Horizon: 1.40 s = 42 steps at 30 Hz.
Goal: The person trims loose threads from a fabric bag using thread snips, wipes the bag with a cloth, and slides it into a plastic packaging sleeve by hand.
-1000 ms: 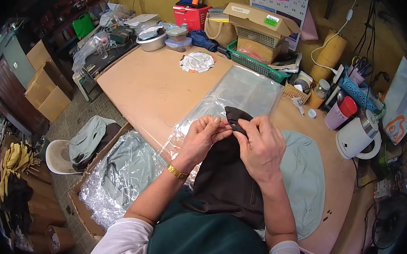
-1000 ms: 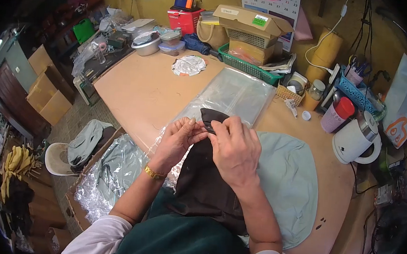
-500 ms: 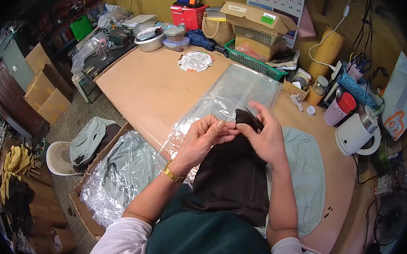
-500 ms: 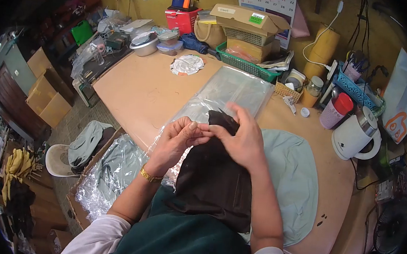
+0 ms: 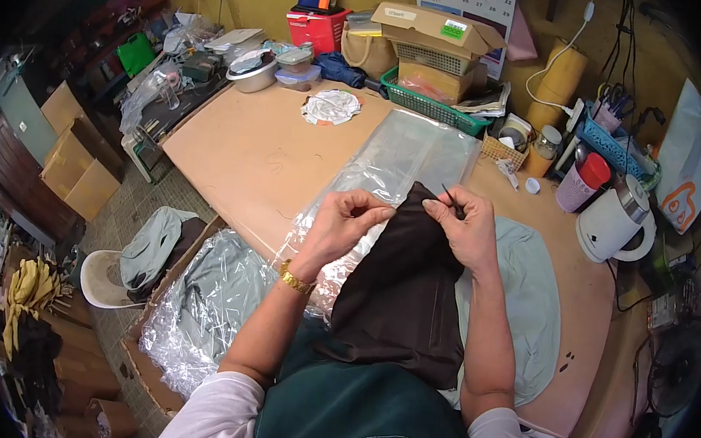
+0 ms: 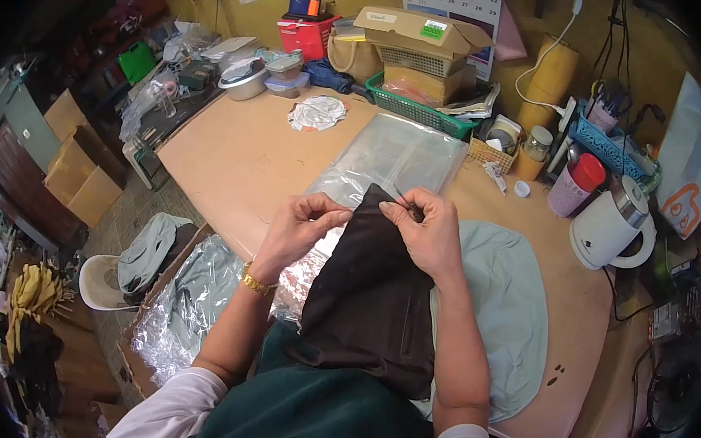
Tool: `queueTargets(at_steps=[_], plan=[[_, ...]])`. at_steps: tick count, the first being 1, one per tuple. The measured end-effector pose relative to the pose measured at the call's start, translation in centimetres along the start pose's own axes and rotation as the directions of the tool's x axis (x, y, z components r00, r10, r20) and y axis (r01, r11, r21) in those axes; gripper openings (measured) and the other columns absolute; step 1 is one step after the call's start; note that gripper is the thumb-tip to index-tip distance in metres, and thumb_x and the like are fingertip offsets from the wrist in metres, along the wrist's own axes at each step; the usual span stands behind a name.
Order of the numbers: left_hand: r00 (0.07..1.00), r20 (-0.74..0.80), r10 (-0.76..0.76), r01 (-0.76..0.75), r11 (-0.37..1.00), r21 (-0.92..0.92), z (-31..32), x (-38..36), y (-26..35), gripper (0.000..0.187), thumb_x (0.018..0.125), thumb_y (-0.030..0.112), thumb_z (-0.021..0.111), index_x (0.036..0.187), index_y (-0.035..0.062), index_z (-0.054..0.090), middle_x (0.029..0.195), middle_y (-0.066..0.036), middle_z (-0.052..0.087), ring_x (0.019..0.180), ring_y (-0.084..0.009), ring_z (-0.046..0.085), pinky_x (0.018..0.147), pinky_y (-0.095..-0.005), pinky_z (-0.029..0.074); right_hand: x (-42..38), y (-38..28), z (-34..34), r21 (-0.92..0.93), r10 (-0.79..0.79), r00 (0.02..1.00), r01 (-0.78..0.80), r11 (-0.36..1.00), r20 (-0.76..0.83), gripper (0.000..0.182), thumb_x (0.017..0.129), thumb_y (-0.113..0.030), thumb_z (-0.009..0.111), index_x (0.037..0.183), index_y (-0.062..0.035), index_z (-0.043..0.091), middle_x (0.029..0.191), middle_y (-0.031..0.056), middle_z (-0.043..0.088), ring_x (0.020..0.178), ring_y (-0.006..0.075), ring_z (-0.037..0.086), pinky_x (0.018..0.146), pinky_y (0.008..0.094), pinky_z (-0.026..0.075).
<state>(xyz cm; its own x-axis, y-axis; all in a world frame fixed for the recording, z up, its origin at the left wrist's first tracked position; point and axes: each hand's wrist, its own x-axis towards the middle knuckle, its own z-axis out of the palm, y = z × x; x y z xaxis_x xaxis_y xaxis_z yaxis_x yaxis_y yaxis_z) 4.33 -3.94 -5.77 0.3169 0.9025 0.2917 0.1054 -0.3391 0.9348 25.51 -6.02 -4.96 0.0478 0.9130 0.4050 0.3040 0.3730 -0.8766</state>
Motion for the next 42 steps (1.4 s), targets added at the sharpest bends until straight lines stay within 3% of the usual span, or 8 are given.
queueTargets(at_steps=[4,7,9,12,15,22,38,42], plan=[[1.000,0.006,-0.012,0.011,1.000,0.024,-1.6,-0.3,-0.7,0.017,0.091,0.017,0.069,0.087,0.0013,0.068,0.075,0.001,0.064,0.066,-0.0041,0.051,0.060,-0.0207,0.041,0.3,0.0,-0.7,0.022,-0.004,1.000,0.005,1.000,-0.025,0.024,0.083,-0.016,0.076,0.072,-0.0002,0.062,0.059,-0.0049,0.050,0.057,0.0027,0.040,0.051,0.0241,0.032],[0.985,0.060,-0.165,0.174,0.955,-0.239,-1.6,-0.8,-0.2,0.012,0.093,0.014,0.065,0.090,0.0023,0.063,0.088,-0.006,0.068,0.074,-0.0095,0.062,0.063,-0.0205,0.048,0.3,-0.1,-0.3,0.038,0.027,1.000,-0.027,0.999,-0.002,0.023,0.083,-0.015,0.076,0.071,0.0004,0.062,0.056,-0.0033,0.048,0.057,0.0034,0.041,0.051,0.0240,0.033],[0.943,0.265,-0.199,0.330,0.629,-0.704,-1.1,-0.9,0.0,0.007,0.095,0.009,0.060,0.091,0.0027,0.059,0.108,-0.016,0.066,0.095,-0.0208,0.068,0.078,-0.0254,0.057,0.2,0.0,-0.1,-0.121,0.040,0.999,-0.041,0.992,-0.010,0.021,0.081,-0.017,0.077,0.078,-0.0007,0.064,0.069,0.0021,0.058,0.059,0.0084,0.049,0.054,0.0276,0.039],[0.937,0.313,-0.154,0.347,0.483,-0.804,-0.7,-0.9,-1.1,0.006,0.095,0.006,0.057,0.091,0.0014,0.056,0.124,-0.022,0.059,0.113,-0.0292,0.063,0.094,-0.0343,0.056,-0.7,-2.3,0.6,-0.287,-0.110,0.984,0.065,0.956,-0.143,0.022,0.080,-0.019,0.077,0.085,-0.0021,0.064,0.083,0.0049,0.060,0.066,0.0163,0.057,0.059,0.0327,0.044],[0.947,0.295,-0.126,0.319,0.451,-0.834,-0.6,-0.9,-1.2,0.007,0.095,0.006,0.057,0.091,0.0007,0.056,0.122,-0.020,0.060,0.113,-0.0288,0.062,0.097,-0.0368,0.055,-1.5,-4.3,0.8,-0.458,-0.249,0.965,0.188,0.869,-0.077,0.024,0.076,-0.017,0.078,0.094,-0.0057,0.065,0.097,0.0061,0.059,0.079,0.0261,0.062,0.068,0.0396,0.048],[0.957,0.265,-0.121,0.290,0.499,-0.817,-0.5,-1.2,-1.0,0.006,0.096,0.006,0.056,0.091,0.0019,0.056,0.120,-0.017,0.062,0.114,-0.0271,0.062,0.100,-0.0393,0.052,-2.5,-4.9,1.7,-0.625,-0.467,0.883,0.389,0.676,0.045,0.024,0.069,-0.010,0.078,0.092,-0.0084,0.068,0.087,0.0037,0.056,0.078,0.0222,0.062,0.066,0.0373,0.046],[0.957,0.271,-0.100,0.282,0.538,-0.795,-0.1,-1.9,0.2,0.007,0.097,0.007,0.055,0.091,0.0022,0.055,0.122,-0.016,0.062,0.112,-0.0239,0.063,0.100,-0.0391,0.052,-2.2,-4.4,1.6,-0.517,-0.435,0.900,0.389,0.762,0.037,0.021,0.068,-0.008,0.077,0.086,-0.0059,0.067,0.082,0.0055,0.057,0.074,0.0257,0.063,0.064,0.0376,0.048],[0.963,0.262,-0.065,0.254,0.550,-0.796,-0.2,-2.1,0.7,0.010,0.098,0.010,0.053,0.091,0.0018,0.055,0.124,-0.017,0.061,0.111,-0.0233,0.063,0.095,-0.0370,0.054,-1.6,-3.8,1.4,-0.453,-0.283,0.957,0.225,0.862,-0.062,0.020,0.074,-0.012,0.077,0.089,-0.0030,0.067,0.085,0.0060,0.062,0.070,0.0235,0.063,0.063,0.0357,0.049]])
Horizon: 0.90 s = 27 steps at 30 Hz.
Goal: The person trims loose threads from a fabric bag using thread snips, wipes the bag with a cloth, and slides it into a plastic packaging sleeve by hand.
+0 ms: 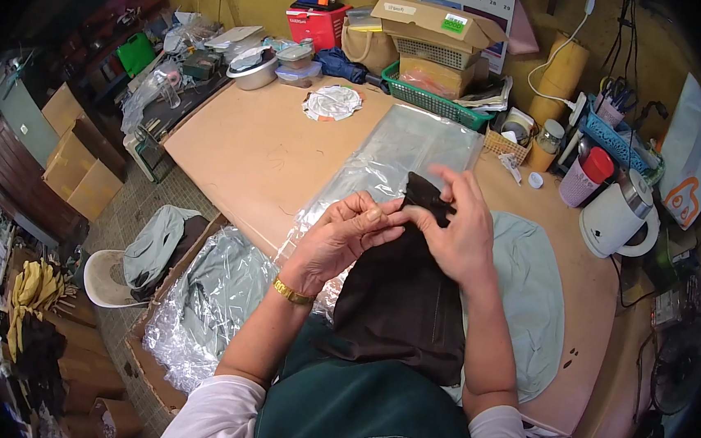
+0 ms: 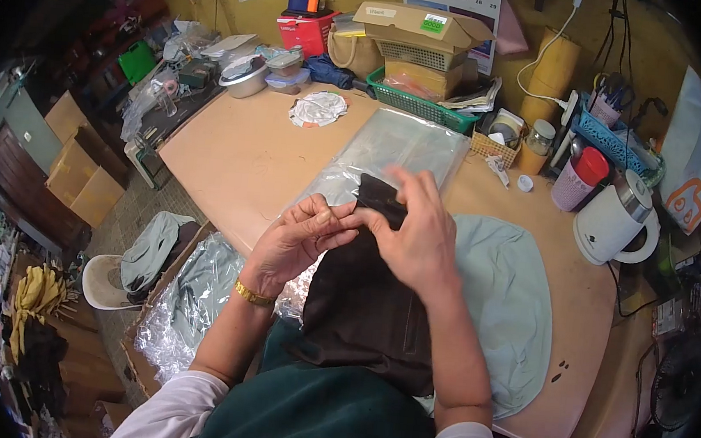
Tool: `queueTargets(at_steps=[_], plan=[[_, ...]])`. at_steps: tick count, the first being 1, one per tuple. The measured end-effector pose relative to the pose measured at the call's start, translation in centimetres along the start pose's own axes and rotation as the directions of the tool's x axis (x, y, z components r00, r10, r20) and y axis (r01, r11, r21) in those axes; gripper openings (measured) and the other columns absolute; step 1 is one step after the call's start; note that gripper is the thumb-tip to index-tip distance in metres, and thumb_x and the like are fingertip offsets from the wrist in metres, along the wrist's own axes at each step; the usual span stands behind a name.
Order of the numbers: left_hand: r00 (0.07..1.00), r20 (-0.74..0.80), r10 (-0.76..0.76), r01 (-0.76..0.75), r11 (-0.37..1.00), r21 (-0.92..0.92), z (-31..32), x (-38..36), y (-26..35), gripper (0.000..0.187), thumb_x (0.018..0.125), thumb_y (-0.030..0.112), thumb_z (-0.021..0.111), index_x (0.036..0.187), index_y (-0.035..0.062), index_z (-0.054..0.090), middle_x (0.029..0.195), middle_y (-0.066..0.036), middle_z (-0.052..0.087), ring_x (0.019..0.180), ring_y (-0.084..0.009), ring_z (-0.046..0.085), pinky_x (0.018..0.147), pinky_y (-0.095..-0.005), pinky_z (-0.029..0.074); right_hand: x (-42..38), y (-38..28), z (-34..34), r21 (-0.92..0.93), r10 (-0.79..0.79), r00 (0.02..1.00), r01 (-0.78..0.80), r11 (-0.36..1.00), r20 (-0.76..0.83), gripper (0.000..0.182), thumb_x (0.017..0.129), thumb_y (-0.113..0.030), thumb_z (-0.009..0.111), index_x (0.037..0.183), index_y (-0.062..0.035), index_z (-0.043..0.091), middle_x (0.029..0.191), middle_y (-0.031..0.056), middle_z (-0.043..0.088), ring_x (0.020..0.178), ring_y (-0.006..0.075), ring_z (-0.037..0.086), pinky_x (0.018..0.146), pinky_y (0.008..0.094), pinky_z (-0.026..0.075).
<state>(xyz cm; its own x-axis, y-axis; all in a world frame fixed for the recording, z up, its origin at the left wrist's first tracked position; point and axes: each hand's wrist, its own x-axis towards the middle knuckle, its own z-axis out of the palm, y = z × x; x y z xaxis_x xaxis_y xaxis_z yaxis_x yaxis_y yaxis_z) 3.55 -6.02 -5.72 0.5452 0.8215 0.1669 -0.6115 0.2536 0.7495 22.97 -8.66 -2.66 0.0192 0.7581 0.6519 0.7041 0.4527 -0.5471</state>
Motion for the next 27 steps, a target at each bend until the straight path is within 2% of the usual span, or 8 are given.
queueTargets(at_steps=[2,6,10,17,19,20,24,27], plan=[[1.000,-0.018,-0.018,0.018,0.999,0.034,-1.6,-0.1,0.7,0.013,0.099,0.013,0.053,0.092,0.0015,0.056,0.124,-0.017,0.061,0.110,-0.0232,0.064,0.092,-0.0352,0.055,0.5,2.9,0.1,0.327,0.190,0.925,-0.301,0.896,0.330,0.023,0.082,-0.017,0.074,0.095,0.0004,0.066,0.076,0.0067,0.067,0.061,0.0129,0.059,0.061,0.0320,0.047],[0.849,-0.348,0.398,-0.118,0.784,0.609,-3.1,0.2,0.2,0.025,0.098,0.020,0.056,0.117,0.0041,0.055,0.128,-0.022,0.056,0.117,-0.0252,0.058,0.090,-0.0353,0.051,0.9,6.6,2.1,0.210,0.288,0.941,-0.322,0.923,0.178,0.025,0.086,-0.017,0.070,0.104,0.0001,0.065,0.072,0.0084,0.068,0.061,0.0107,0.058,0.061,0.0315,0.047],[0.987,-0.124,0.101,0.074,0.402,0.913,-2.6,-0.8,-4.2,0.055,0.091,0.024,0.066,0.134,-0.0015,0.045,0.111,-0.018,0.065,0.103,-0.0266,0.062,0.090,-0.0365,0.047,4.7,6.5,3.1,0.394,0.354,0.933,-0.304,0.867,-0.059,0.022,0.095,-0.018,0.058,0.107,-0.0009,0.065,0.079,0.0112,0.069,0.061,0.0169,0.062,0.063,0.0335,0.049],[0.915,-0.237,0.326,0.110,0.364,0.925,-7.3,1.8,-6.9,0.031,0.100,0.025,0.051,0.101,-0.0031,0.064,0.079,-0.007,0.067,0.071,-0.0125,0.061,0.066,-0.0293,0.050,-3.8,7.1,5.4,0.059,0.018,0.976,-0.032,0.998,0.215,0.030,0.092,-0.014,0.058,0.121,-0.0125,0.062,0.121,0.0122,0.064,0.109,0.0274,0.062,0.093,0.0436,0.048],[0.895,-0.378,0.237,0.253,0.430,0.867,-8.0,1.1,-5.3,0.033,0.101,0.028,0.049,0.098,-0.0017,0.065,0.073,-0.009,0.066,0.064,-0.0148,0.062,0.062,-0.0306,0.050,-7.1,10.6,6.9,-0.501,0.234,0.928,-0.061,0.863,0.291,0.042,0.089,-0.014,0.060,0.131,-0.0191,0.056,0.143,0.0105,0.048,0.134,0.0300,0.042,0.109,0.0628,0.026],[0.853,-0.500,0.147,0.382,0.474,0.793,-8.9,0.8,-4.0,0.036,0.101,0.030,0.047,0.096,-0.0003,0.065,0.066,-0.011,0.065,0.057,-0.0171,0.063,0.057,-0.0320,0.050,-7.4,12.9,6.6,-0.429,0.325,0.887,-0.167,0.888,0.327,0.049,0.090,-0.014,0.059,0.137,-0.0234,0.050,0.152,0.0083,0.037,0.144,0.0301,0.025,0.109,0.0725,0.006],[0.631,-0.666,0.398,0.411,0.557,0.722,-16.1,-2.7,3.0,0.044,0.103,0.038,0.041,0.095,0.0018,0.066,0.065,-0.005,0.064,0.052,-0.0111,0.059,0.052,-0.0248,0.050,-7.0,16.3,5.0,-0.485,0.419,0.878,-0.269,0.832,0.232,0.046,0.090,-0.014,0.058,0.135,-0.0223,0.052,0.149,0.0082,0.042,0.142,0.0299,0.030,0.110,0.0700,0.010],[0.796,-0.534,0.286,0.098,0.809,0.580,-15.5,-2.7,1.9,0.045,0.103,0.040,0.041,0.110,0.0004,0.061,0.078,-0.006,0.065,0.063,-0.0120,0.062,0.057,-0.0241,0.051,-6.4,16.5,5.3,-0.494,0.404,0.889,-0.257,0.831,0.217,0.044,0.090,-0.014,0.058,0.134,-0.0217,0.053,0.148,0.0078,0.044,0.141,0.0297,0.032,0.110,0.0700,0.010]])
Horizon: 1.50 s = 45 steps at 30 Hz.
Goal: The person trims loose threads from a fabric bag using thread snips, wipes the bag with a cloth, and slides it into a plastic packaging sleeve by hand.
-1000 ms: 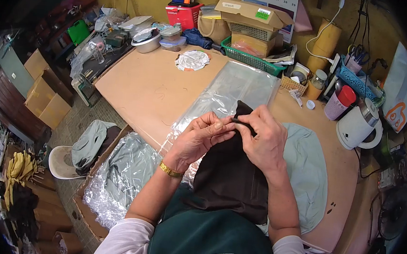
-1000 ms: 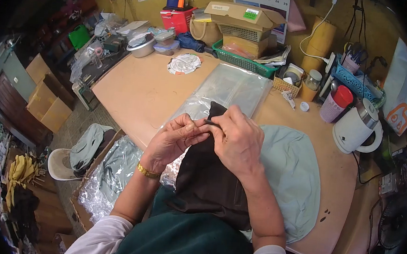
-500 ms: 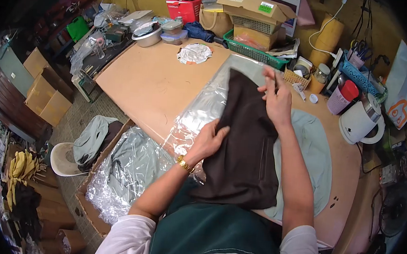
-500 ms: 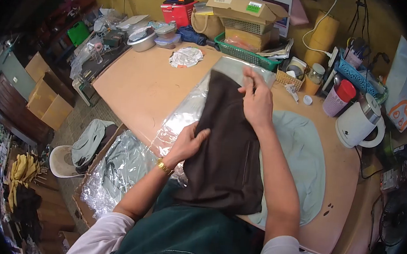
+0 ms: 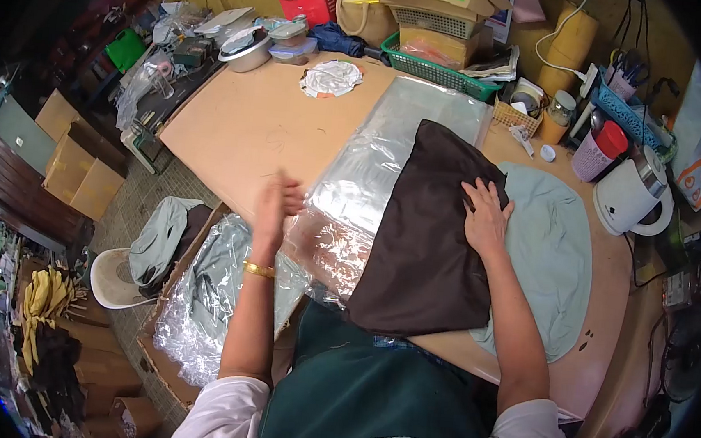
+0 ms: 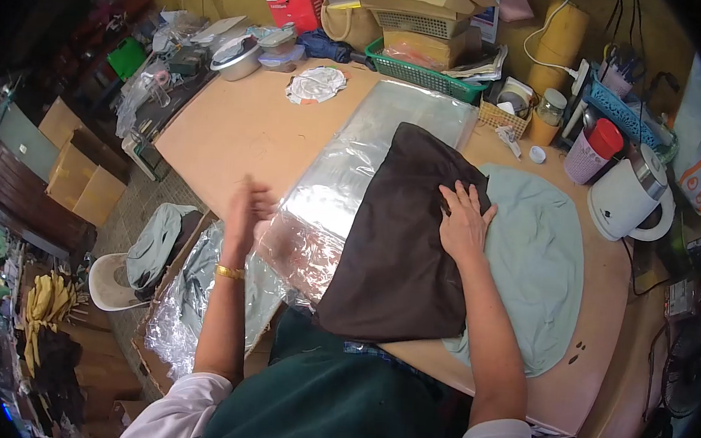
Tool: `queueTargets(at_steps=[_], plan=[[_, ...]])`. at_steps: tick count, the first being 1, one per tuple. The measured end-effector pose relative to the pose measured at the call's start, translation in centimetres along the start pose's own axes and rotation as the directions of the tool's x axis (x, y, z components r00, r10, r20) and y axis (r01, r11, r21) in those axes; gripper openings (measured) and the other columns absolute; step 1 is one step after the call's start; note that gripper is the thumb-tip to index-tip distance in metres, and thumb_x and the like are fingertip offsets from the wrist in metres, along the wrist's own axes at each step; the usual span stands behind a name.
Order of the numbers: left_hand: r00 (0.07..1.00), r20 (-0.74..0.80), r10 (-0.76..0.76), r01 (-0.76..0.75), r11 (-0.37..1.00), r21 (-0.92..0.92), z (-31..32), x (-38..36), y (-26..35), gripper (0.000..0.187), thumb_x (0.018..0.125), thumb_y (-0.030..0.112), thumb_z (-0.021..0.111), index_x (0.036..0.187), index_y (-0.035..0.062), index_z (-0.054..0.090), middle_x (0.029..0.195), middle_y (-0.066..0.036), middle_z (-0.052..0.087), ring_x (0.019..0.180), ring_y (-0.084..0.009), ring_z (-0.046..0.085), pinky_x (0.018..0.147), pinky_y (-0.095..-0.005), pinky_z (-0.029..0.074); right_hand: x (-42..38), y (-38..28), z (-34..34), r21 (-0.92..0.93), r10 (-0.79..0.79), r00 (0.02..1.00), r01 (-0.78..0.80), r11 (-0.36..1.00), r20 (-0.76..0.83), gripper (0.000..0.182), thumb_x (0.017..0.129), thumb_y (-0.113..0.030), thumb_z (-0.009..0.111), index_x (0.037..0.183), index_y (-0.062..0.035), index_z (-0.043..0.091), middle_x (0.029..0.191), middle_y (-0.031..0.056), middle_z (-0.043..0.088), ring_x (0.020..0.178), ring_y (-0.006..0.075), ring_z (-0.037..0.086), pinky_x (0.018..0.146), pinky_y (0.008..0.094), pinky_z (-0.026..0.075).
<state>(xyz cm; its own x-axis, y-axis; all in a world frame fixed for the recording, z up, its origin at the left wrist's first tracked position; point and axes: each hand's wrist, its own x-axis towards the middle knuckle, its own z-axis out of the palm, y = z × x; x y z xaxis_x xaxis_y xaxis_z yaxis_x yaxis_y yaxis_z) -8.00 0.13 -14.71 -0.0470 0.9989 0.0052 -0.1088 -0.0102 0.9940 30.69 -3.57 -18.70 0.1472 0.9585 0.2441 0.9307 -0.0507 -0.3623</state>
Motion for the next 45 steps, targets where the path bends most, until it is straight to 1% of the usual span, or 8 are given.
queueTargets(at_steps=[3,9,11,19,23,35,40,45], plan=[[0.950,0.302,-0.076,0.017,0.981,0.192,8.6,-4.8,-0.9,0.064,0.099,0.043,0.050,0.145,0.0031,0.029,0.122,-0.015,0.056,0.091,-0.0208,0.065,0.080,-0.0336,0.053,0.2,0.0,0.3,0.005,0.009,1.000,-0.009,1.000,-0.014,0.043,0.090,-0.015,0.058,0.133,-0.0209,0.054,0.147,0.0074,0.045,0.140,0.0293,0.034,0.110,0.0701,0.010],[0.856,0.443,-0.265,-0.117,0.735,0.668,10.2,-9.7,-1.8,0.058,0.093,0.033,0.065,0.134,-0.0026,0.046,0.107,-0.012,0.066,0.085,-0.0165,0.066,0.077,-0.0302,0.052,1.8,2.3,0.4,-0.001,0.058,0.997,-0.058,0.998,-0.045,0.040,0.092,-0.018,0.057,0.132,-0.0202,0.054,0.148,0.0069,0.043,0.140,0.0292,0.034,0.109,0.0713,0.010],[0.717,0.590,-0.370,-0.098,0.785,0.612,8.0,-10.7,-0.5,0.046,0.092,0.037,0.065,0.109,-0.0064,0.062,0.068,-0.007,0.058,0.065,-0.0155,0.057,0.066,-0.0315,0.048,3.0,2.9,0.2,0.018,0.051,0.997,-0.052,0.999,0.052,0.040,0.093,-0.023,0.057,0.133,-0.0202,0.054,0.150,0.0071,0.040,0.140,0.0297,0.034,0.107,0.0736,0.013],[0.855,0.431,-0.289,-0.097,0.727,0.680,8.4,-10.9,-0.9,0.046,0.098,0.040,0.056,0.076,-0.0003,0.057,0.060,0.000,0.043,0.061,-0.0093,0.039,0.055,-0.0328,0.035,-3.6,-12.0,-2.4,0.451,-0.301,0.936,0.351,0.821,-0.180,0.018,0.089,-0.016,0.062,0.107,-0.0122,0.064,0.099,0.0137,0.066,0.089,0.0361,0.064,0.077,0.0417,0.051],[0.576,0.648,-0.498,-0.159,0.709,0.687,5.5,-11.0,0.6,0.041,0.096,0.037,0.060,0.076,0.0021,0.066,0.059,-0.001,0.052,0.061,-0.0084,0.046,0.058,-0.0299,0.039,-4.0,-9.1,1.5,0.385,-0.325,0.943,0.327,0.863,-0.073,0.016,0.087,-0.013,0.063,0.102,-0.0097,0.063,0.093,0.0145,0.068,0.085,0.0371,0.065,0.072,0.0440,0.050],[0.883,0.321,-0.342,0.403,0.904,-0.145,2.0,-12.7,-2.1,0.026,0.098,0.027,0.058,0.083,0.0056,0.064,0.080,-0.002,0.063,0.065,-0.0075,0.055,0.058,-0.0209,0.043,-3.1,-7.8,1.9,0.456,-0.049,0.988,0.110,0.883,-0.146,0.014,0.088,-0.014,0.062,0.099,-0.0044,0.062,0.089,0.0170,0.067,0.085,0.0382,0.064,0.071,0.0433,0.049],[0.886,0.359,-0.294,0.141,0.908,0.395,6.6,-12.4,-0.8,0.056,0.095,0.030,0.063,0.137,0.0024,0.038,0.082,-0.006,0.063,0.066,-0.0102,0.059,0.053,-0.0253,0.046,-3.0,-7.4,2.8,0.566,0.028,0.983,0.082,0.821,-0.183,0.019,0.089,-0.019,0.065,0.102,-0.0054,0.063,0.086,0.0161,0.067,0.083,0.0367,0.065,0.070,0.0410,0.049],[0.754,0.605,-0.258,-0.063,0.887,0.457,5.9,-11.6,-1.7,0.027,0.095,0.027,0.065,0.102,0.0004,0.066,0.070,0.003,0.060,0.058,-0.0059,0.051,0.051,-0.0233,0.041,-3.9,-8.2,0.4,0.516,-0.159,0.975,0.217,0.829,-0.154,0.024,0.086,-0.022,0.070,0.106,-0.0100,0.064,0.091,0.0111,0.068,0.080,0.0316,0.066,0.070,0.0386,0.050]])
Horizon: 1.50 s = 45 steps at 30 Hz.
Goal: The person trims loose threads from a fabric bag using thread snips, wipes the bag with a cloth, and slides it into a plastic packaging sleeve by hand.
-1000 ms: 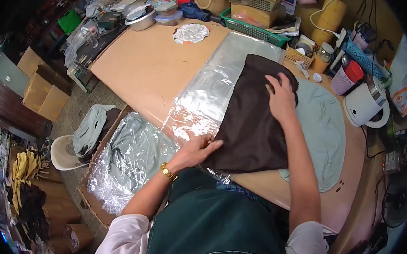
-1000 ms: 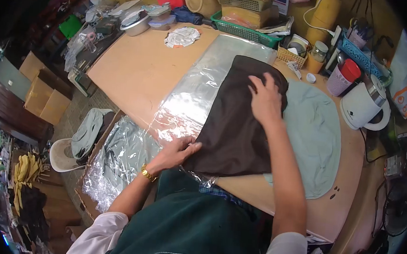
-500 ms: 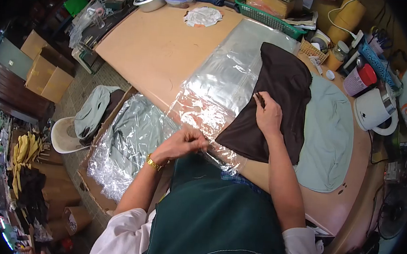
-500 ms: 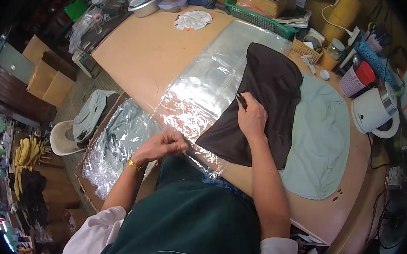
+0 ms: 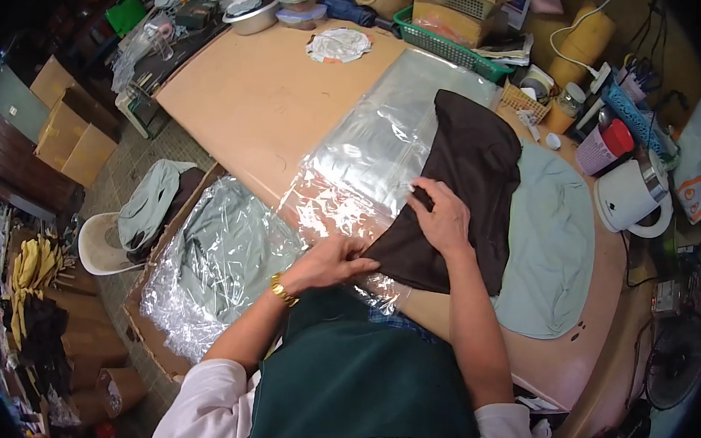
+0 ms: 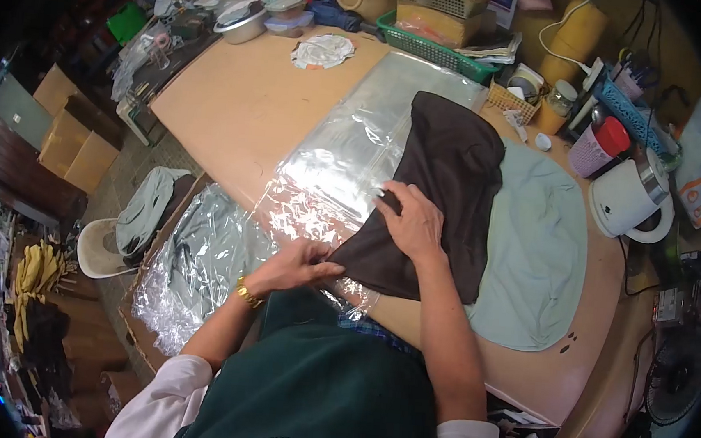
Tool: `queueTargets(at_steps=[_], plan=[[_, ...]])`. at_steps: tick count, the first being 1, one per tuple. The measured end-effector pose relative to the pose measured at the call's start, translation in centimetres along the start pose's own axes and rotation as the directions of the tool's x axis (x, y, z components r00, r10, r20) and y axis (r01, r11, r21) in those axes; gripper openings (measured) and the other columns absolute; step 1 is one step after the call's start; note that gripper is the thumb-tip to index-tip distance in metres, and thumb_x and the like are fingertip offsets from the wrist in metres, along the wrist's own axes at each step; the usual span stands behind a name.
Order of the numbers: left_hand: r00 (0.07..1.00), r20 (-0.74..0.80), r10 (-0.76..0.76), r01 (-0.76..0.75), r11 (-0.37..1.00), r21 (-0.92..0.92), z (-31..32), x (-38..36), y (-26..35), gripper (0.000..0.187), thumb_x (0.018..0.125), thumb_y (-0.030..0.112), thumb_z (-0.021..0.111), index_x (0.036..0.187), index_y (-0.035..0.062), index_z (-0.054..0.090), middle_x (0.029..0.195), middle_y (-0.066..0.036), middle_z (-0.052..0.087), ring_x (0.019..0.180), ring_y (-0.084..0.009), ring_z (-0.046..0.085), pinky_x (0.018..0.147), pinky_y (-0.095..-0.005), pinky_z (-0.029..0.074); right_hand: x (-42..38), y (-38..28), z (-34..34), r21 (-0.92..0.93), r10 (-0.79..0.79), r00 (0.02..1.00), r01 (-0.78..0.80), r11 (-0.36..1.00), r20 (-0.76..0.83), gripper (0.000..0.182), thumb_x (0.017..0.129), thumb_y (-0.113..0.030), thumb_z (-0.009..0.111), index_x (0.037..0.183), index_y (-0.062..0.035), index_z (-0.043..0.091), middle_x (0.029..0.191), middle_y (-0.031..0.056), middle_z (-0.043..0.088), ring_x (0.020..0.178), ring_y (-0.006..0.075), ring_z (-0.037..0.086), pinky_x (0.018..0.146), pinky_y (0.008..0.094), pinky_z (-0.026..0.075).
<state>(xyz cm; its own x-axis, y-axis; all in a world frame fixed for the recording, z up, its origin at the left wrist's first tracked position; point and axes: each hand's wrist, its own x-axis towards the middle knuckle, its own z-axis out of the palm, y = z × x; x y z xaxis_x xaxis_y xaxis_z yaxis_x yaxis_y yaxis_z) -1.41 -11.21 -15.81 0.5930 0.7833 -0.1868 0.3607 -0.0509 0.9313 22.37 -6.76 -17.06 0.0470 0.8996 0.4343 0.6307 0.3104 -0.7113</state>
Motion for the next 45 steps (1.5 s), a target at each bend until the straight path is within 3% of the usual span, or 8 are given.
queueTargets(at_steps=[6,9,16,21,30,35,41,45], plan=[[0.955,-0.141,-0.262,0.213,0.933,-0.292,0.3,-2.0,0.5,0.023,0.095,0.020,0.064,0.087,-0.0001,0.070,0.068,0.000,0.063,0.055,-0.0045,0.053,0.049,-0.0207,0.041,0.2,0.3,0.6,-0.103,0.082,0.997,-0.081,0.991,0.012,0.026,0.085,-0.024,0.069,0.105,-0.0084,0.065,0.095,0.0109,0.068,0.086,0.0332,0.065,0.073,0.0415,0.050],[0.882,-0.444,-0.158,-0.111,0.846,-0.522,1.9,-1.4,-1.3,0.013,0.092,0.007,0.065,0.097,-0.0046,0.067,0.084,-0.008,0.069,0.072,-0.0118,0.068,0.064,-0.0205,0.056,0.0,0.2,0.6,-0.115,0.095,0.995,-0.098,0.989,-0.026,0.024,0.087,-0.023,0.069,0.104,-0.0072,0.066,0.093,0.0118,0.070,0.080,0.0298,0.067,0.071,0.0349,0.050],[0.924,-0.233,-0.304,-0.166,0.230,-0.959,1.6,-1.3,0.4,0.033,0.095,0.014,0.061,0.110,-0.0140,0.053,0.113,-0.022,0.061,0.108,-0.0278,0.064,0.093,-0.0273,0.057,0.1,-0.8,0.2,-0.063,0.246,0.967,-0.242,0.968,0.060,0.029,0.088,-0.029,0.067,0.108,-0.0076,0.063,0.098,0.0136,0.068,0.089,0.0336,0.065,0.078,0.0407,0.049],[0.952,-0.175,-0.252,-0.160,0.078,-0.984,1.4,-1.4,1.9,0.032,0.097,0.014,0.057,0.112,-0.0128,0.049,0.114,-0.023,0.059,0.112,-0.0307,0.062,0.096,-0.0301,0.056,-0.7,-5.6,-2.2,0.027,0.181,0.978,-0.184,0.983,0.100,0.048,0.086,-0.037,0.070,0.122,-0.0100,0.053,0.099,0.0140,0.065,0.088,0.0289,0.064,0.079,0.0385,0.050],[0.880,-0.431,-0.198,-0.314,0.438,-0.842,1.4,-1.4,-0.2,0.021,0.092,0.011,0.066,0.107,0.0020,0.054,0.092,-0.005,0.060,0.076,-0.0105,0.063,0.064,-0.0201,0.052,-1.7,-3.4,0.3,0.311,0.004,0.742,-0.286,0.906,0.670,0.017,0.084,-0.010,0.070,0.097,0.0008,0.066,0.086,0.0011,0.065,0.079,0.0061,0.054,0.071,0.0244,0.045],[0.768,-0.572,-0.289,-0.274,0.658,-0.701,-0.4,-2.6,-1.8,0.024,0.090,0.011,0.067,0.109,0.0029,0.055,0.087,0.000,0.057,0.063,-0.0048,0.050,0.055,-0.0174,0.040,-3.5,-3.8,1.5,0.044,-0.215,0.870,0.218,0.975,0.444,0.016,0.082,-0.013,0.071,0.092,-0.0021,0.064,0.082,0.0141,0.066,0.071,0.0264,0.064,0.066,0.0324,0.049],[0.953,-0.239,-0.187,0.038,0.855,-0.518,1.5,-3.5,-1.1,0.061,0.082,0.012,0.077,0.135,0.0011,0.048,0.116,-0.004,0.053,0.074,-0.0046,0.054,0.060,-0.0192,0.044,-2.4,-4.9,1.0,0.239,0.008,0.983,-0.053,0.970,0.184,0.014,0.085,-0.011,0.069,0.086,-0.0003,0.060,0.080,0.0160,0.066,0.071,0.0307,0.064,0.064,0.0373,0.048],[0.926,-0.314,-0.209,-0.054,0.751,-0.658,3.9,-1.3,1.2,0.055,0.083,0.016,0.077,0.130,0.0016,0.053,0.102,-0.002,0.059,0.070,-0.0044,0.054,0.057,-0.0183,0.044,-2.1,-5.1,0.6,0.284,0.002,0.999,-0.011,0.959,0.035,0.015,0.086,-0.010,0.068,0.084,0.0007,0.058,0.072,0.0114,0.061,0.064,0.0203,0.057,0.060,0.0321,0.045]])
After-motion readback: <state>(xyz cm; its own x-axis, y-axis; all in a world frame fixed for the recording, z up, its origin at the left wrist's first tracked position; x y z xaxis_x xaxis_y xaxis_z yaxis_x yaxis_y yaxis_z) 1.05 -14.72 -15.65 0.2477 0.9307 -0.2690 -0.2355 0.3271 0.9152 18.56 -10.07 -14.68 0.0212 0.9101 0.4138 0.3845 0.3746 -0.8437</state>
